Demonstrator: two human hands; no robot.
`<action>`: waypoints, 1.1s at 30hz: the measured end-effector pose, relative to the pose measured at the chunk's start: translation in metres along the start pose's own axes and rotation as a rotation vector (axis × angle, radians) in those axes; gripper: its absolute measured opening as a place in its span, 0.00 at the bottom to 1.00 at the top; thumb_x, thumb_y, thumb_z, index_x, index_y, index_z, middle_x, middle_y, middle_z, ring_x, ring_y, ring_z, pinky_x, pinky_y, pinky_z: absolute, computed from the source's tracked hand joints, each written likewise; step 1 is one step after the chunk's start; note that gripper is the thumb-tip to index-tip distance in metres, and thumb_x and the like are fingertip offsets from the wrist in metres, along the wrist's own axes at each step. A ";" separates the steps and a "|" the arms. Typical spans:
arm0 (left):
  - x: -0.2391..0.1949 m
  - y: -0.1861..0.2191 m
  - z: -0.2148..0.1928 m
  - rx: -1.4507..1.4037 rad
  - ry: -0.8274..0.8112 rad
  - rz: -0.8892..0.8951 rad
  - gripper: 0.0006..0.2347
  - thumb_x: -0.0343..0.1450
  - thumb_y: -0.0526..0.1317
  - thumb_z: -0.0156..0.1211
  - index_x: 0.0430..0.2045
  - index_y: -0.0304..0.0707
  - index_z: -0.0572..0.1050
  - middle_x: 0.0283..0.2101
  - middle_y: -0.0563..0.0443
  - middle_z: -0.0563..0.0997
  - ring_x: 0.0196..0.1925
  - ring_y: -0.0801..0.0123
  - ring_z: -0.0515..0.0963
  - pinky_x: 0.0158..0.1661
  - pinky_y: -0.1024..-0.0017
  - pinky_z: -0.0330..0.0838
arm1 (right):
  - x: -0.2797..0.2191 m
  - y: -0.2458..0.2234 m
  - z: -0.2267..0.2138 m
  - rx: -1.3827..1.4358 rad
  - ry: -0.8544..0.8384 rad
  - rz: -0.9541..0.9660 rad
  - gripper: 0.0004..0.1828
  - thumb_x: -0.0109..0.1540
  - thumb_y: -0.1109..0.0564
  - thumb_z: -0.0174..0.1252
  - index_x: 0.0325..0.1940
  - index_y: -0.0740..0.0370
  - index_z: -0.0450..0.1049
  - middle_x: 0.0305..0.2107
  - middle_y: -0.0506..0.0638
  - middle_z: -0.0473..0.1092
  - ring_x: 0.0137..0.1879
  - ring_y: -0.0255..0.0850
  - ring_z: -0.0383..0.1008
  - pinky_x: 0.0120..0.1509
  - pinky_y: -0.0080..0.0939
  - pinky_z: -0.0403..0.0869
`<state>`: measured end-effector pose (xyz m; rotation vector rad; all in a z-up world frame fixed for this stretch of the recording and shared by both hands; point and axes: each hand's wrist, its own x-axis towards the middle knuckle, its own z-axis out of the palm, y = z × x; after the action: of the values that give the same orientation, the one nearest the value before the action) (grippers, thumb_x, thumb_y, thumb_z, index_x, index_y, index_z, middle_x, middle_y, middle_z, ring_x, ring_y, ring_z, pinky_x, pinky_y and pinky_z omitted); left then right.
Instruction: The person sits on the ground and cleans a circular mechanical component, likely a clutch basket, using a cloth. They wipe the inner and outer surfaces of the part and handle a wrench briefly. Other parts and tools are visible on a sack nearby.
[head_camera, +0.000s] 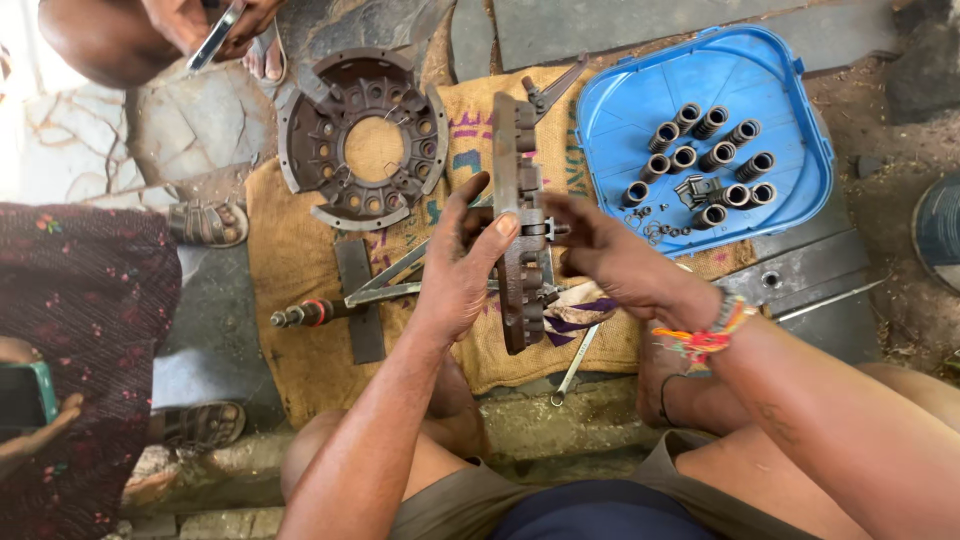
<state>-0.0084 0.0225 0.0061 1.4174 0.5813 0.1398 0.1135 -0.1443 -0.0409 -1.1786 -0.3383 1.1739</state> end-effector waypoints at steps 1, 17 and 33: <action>0.001 -0.001 0.000 -0.002 -0.005 0.015 0.34 0.73 0.45 0.62 0.72 0.31 0.54 0.53 0.35 0.78 0.56 0.62 0.77 0.57 0.65 0.72 | -0.001 0.004 0.007 0.074 -0.011 0.030 0.40 0.55 0.72 0.49 0.73 0.57 0.59 0.54 0.45 0.68 0.55 0.34 0.70 0.55 0.38 0.74; 0.003 0.002 0.003 0.052 -0.007 -0.030 0.35 0.71 0.45 0.62 0.72 0.32 0.54 0.50 0.38 0.80 0.54 0.63 0.79 0.56 0.64 0.74 | -0.055 -0.084 -0.040 0.115 -0.113 -0.068 0.20 0.66 0.54 0.60 0.58 0.69 0.72 0.44 0.51 0.73 0.46 0.41 0.74 0.52 0.47 0.75; 0.000 -0.009 0.005 -0.043 -0.078 0.033 0.43 0.68 0.51 0.68 0.73 0.29 0.49 0.57 0.39 0.73 0.59 0.63 0.77 0.58 0.63 0.75 | -0.044 -0.060 -0.036 0.123 -0.075 -0.178 0.13 0.62 0.65 0.64 0.50 0.70 0.74 0.41 0.53 0.76 0.42 0.39 0.79 0.50 0.41 0.78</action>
<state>-0.0086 0.0168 -0.0026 1.3847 0.4883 0.1218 0.1540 -0.1955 0.0098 -0.9790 -0.4131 1.0694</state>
